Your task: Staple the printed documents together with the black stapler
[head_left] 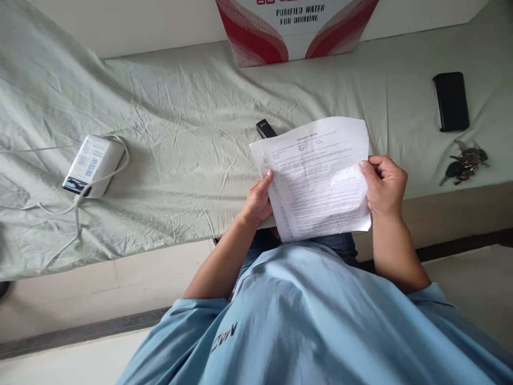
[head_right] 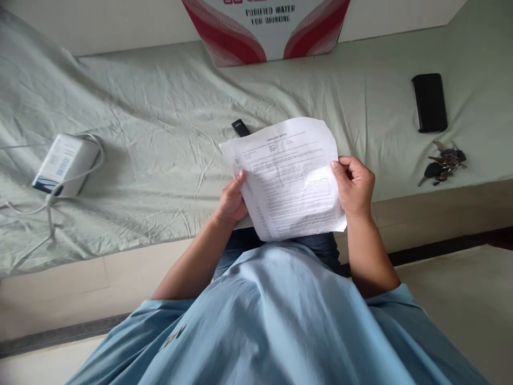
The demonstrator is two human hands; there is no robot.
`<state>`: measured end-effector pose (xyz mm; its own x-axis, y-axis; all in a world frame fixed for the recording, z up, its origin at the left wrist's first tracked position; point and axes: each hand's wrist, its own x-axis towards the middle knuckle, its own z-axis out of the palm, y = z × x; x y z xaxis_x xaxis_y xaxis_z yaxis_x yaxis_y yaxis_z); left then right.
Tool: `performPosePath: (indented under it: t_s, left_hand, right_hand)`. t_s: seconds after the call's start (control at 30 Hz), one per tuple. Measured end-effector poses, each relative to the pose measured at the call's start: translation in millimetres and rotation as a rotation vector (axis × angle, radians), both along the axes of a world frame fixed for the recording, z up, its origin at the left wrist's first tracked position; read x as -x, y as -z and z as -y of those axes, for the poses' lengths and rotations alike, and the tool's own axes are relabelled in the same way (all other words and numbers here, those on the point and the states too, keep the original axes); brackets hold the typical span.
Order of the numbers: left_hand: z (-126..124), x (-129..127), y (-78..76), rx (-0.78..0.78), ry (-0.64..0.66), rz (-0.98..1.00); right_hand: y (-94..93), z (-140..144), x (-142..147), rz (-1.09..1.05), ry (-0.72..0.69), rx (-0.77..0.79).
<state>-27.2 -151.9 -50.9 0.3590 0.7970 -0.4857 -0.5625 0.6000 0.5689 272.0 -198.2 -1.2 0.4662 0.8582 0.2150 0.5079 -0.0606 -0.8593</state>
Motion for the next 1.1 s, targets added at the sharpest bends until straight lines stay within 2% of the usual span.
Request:
performPosePath:
  t_s: [0.3, 0.5, 0.83, 0.97, 1.1]
  left_hand:
    - [0.2, -3.0, -1.0, -0.003, -0.034, -0.041]
    - [-0.3, -1.4, -5.7, -0.025, 0.018, -0.039]
    - [0.4, -1.5, -5.2, 0.010, -0.004, -0.044]
    - [0.3, -1.3, -4.5, 0.028, -0.002, -0.047]
    - [-1.2, -0.3, -2.7, 0.027, -0.006, -0.056]
  right_hand:
    - [-2.2, -0.4, 17.8, -0.142, -0.017, 0.023]
    - [3.0, -0.1, 24.6, -0.183, -0.019, 0.024]
    - [11.9, 4.2, 21.9, -0.038, -0.058, 0.072]
    - [18.1, 3.5, 18.0, 0.013, -0.048, 0.046]
    - [18.7, 5.9, 14.2, -0.215, -0.190, 0.222]
